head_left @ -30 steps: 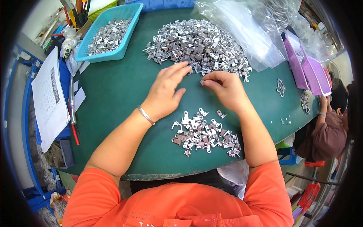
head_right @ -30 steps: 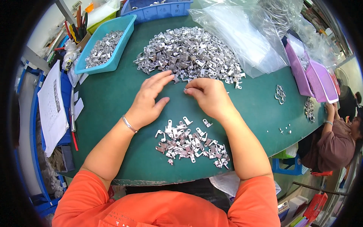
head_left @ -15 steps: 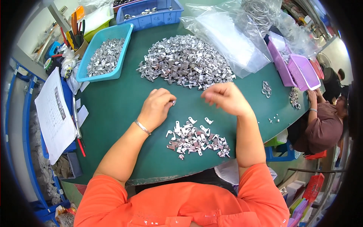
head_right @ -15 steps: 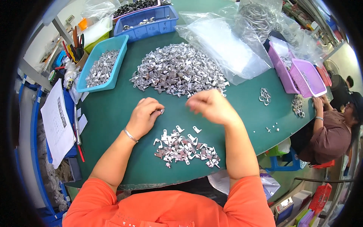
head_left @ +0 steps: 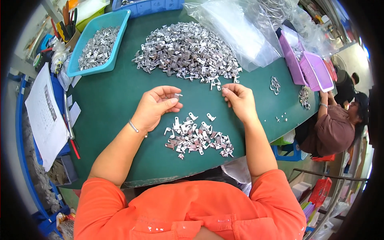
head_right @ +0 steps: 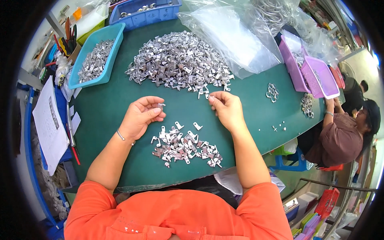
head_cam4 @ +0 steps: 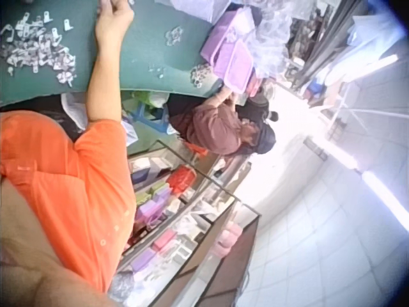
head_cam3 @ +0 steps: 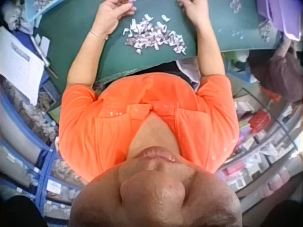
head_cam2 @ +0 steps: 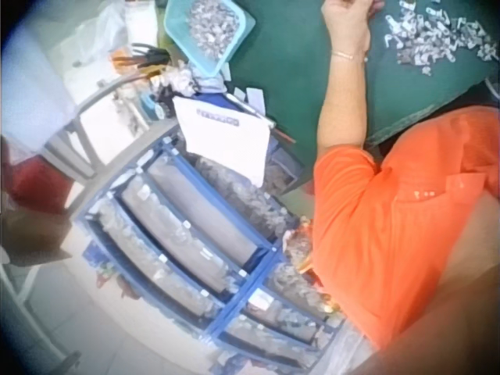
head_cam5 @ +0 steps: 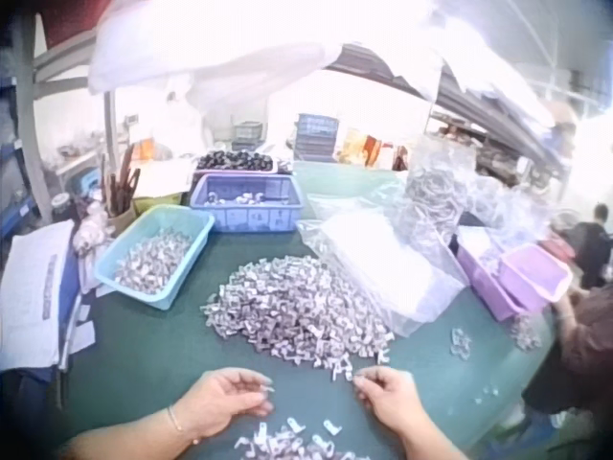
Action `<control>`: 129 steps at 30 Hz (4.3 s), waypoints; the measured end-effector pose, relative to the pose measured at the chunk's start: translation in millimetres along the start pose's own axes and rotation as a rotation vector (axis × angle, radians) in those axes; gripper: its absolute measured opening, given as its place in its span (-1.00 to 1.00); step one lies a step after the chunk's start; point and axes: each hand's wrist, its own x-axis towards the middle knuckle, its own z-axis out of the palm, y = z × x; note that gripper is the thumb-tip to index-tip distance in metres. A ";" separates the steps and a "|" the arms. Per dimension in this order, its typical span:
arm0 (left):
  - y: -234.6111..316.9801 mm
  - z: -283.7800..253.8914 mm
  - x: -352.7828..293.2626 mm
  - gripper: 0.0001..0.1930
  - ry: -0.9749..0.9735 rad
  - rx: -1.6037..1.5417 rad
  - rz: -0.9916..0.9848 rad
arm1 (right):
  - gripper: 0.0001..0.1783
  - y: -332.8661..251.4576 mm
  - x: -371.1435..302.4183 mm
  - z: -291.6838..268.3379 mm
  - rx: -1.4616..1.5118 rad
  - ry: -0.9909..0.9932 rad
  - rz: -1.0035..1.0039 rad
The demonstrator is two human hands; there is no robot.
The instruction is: The person sits at a green workbench and manually assembles small silver metal components. They pick up individual pieces from a large pile, fit them together by hand, and place the finished assemblies into a blue basket. The process is repetitive, involving continuous picking, fitting, and placing of the hardware parts.
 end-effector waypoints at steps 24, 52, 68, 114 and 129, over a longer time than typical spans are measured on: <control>7.1 -7.7 6.4 -0.87 0.268 0.843 0.567 | -0.70 -2.9 -4.6 18.9 -0.475 0.244 -0.435; 4.0 5.8 -12.2 -0.91 -0.322 0.305 0.155 | -0.88 -19.9 -65.2 22.6 0.731 -0.221 -0.071; -20.9 41.9 84.2 -0.90 -0.016 1.216 0.905 | -0.77 -11.3 -16.2 27.2 -0.028 0.003 0.204; -0.5 45.1 -30.5 -0.70 -0.142 0.389 0.071 | -0.90 -37.6 -64.3 34.0 0.343 -0.350 -0.054; -7.4 39.0 58.0 -0.74 -0.015 1.207 0.694 | -0.78 -5.9 -12.3 31.0 0.390 -0.054 0.105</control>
